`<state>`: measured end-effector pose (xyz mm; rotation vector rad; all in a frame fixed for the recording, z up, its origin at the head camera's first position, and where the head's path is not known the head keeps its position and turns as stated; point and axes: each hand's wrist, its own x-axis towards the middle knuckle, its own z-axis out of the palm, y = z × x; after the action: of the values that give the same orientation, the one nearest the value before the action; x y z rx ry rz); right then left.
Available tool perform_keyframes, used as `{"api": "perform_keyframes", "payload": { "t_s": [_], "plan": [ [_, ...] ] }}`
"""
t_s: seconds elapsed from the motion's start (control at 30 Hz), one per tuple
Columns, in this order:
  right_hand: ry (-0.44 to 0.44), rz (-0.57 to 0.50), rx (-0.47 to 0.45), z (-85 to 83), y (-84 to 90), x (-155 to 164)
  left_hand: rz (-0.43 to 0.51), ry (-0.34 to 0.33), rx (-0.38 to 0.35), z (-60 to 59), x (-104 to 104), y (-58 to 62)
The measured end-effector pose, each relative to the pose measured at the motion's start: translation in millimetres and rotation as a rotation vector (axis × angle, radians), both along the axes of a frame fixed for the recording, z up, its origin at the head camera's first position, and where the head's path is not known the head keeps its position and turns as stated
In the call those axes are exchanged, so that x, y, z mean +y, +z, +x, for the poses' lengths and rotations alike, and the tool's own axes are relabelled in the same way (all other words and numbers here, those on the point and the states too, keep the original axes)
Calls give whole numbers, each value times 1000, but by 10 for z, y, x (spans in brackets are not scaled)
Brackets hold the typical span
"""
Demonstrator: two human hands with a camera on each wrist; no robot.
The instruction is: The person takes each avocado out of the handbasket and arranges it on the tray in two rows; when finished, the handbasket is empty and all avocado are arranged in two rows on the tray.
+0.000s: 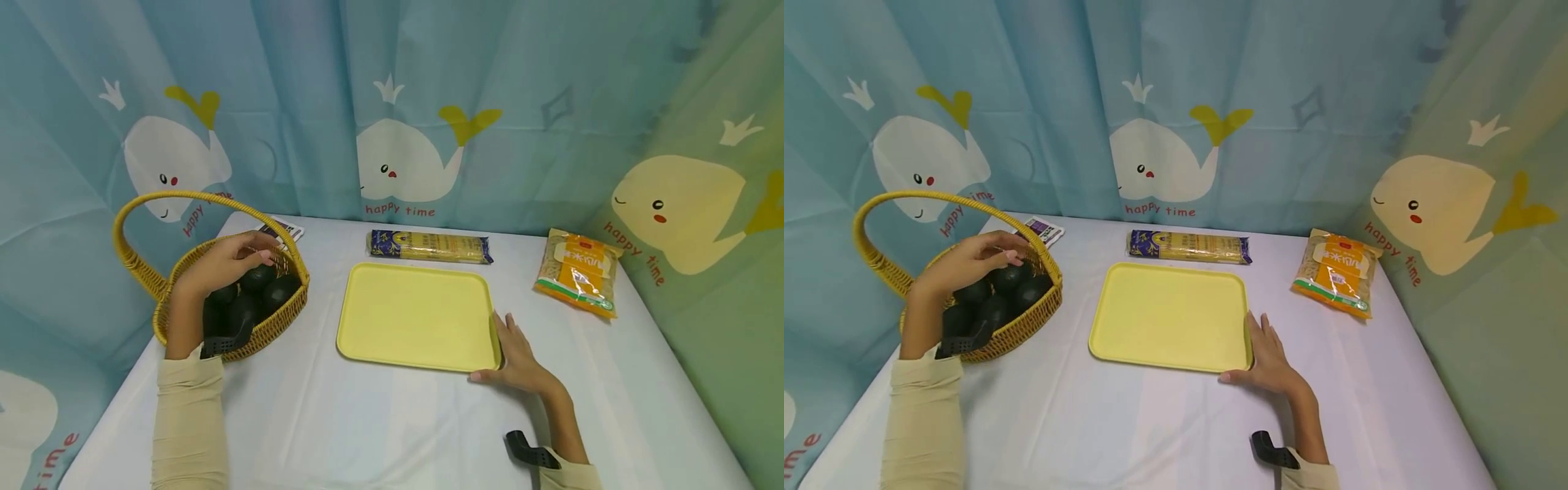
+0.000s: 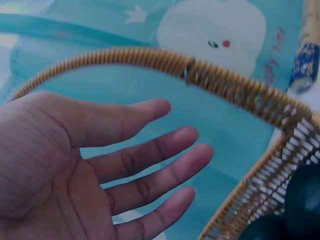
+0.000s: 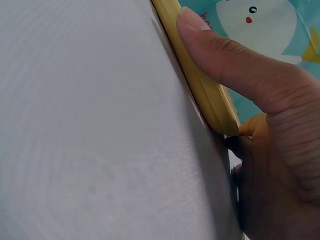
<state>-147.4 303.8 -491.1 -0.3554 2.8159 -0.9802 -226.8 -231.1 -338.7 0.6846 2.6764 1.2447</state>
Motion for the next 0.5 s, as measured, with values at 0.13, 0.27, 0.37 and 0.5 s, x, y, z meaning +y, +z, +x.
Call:
{"api": "perform_keyframes", "payload": {
  "t_s": [0.13, 0.27, 0.37, 0.5],
  "plan": [
    [-3, 5, 7, 2, -20, -17, -6, 18, -112, -109, -154, -14],
    [2, 13, 29, -7, -33, -32, -20, 44, -229, -226, -279, -50],
    [4, 9, 33, -7, -33, -35, -8, 76, -322, -300, -339, -101],
    [9, 1, 37, -7, -29, -29, 39, 116, -428, -358, -371, -177]
  ]
}}
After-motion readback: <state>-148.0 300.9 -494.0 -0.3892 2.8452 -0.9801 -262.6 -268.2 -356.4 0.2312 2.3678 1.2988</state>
